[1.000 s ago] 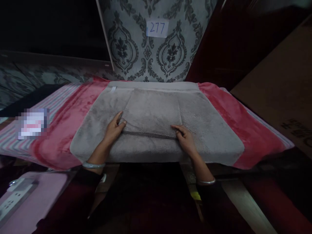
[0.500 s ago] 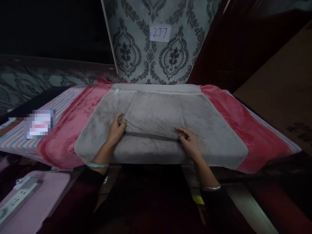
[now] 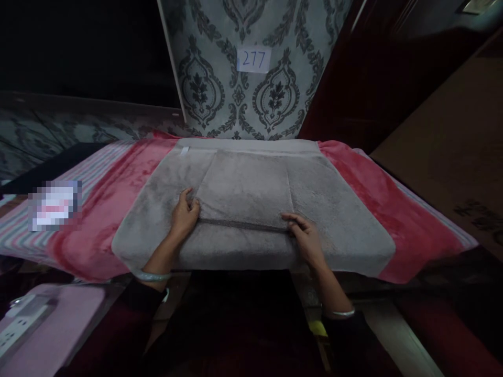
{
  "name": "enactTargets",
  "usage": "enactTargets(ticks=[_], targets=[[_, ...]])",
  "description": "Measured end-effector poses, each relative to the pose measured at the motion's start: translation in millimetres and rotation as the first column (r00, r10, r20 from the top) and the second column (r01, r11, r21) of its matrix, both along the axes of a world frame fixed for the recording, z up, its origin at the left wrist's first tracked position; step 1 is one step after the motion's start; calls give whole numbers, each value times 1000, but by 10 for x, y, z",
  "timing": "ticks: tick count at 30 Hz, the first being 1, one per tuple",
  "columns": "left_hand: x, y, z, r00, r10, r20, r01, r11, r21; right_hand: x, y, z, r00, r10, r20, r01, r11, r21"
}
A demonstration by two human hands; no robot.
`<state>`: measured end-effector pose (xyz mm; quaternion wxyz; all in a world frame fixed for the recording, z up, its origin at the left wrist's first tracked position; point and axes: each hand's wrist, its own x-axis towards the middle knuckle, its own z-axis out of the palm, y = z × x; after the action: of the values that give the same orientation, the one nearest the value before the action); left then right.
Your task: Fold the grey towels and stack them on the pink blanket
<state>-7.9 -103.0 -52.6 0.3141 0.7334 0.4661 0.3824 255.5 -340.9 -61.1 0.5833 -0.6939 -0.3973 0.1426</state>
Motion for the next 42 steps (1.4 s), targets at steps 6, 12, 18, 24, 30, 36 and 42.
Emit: enactTargets(ticks=[6,12,18,24,30,36,42], targets=[[-18,21,63,998,38,-47,-36,999,31,56,-87,115,983,26,184,-18,999,-42],[278,-302,309,961,-147,-233,239,864,443,-130,208,430,872,-31,489,25,1000,19],[583,-626,152,725,-260,-638,569,747,343,-376,529,235,668,372,645,-66,892,-447],[522,-600,18,702,-231,-673,589,720,367,-266,439,237,632,500,593,-120,818,-562],[473,-784,-25,741,-255,-622,613,636,469,-133,1022,656,562,475,677,-142,862,-487],[419,-938,-127,761,-222,-610,591,626,509,-130,1411,462,396,623,674,-188,774,-605],[434,-908,-147,796,-199,-572,562,594,576,-6,1517,498,362,686,631,-221,721,-657]])
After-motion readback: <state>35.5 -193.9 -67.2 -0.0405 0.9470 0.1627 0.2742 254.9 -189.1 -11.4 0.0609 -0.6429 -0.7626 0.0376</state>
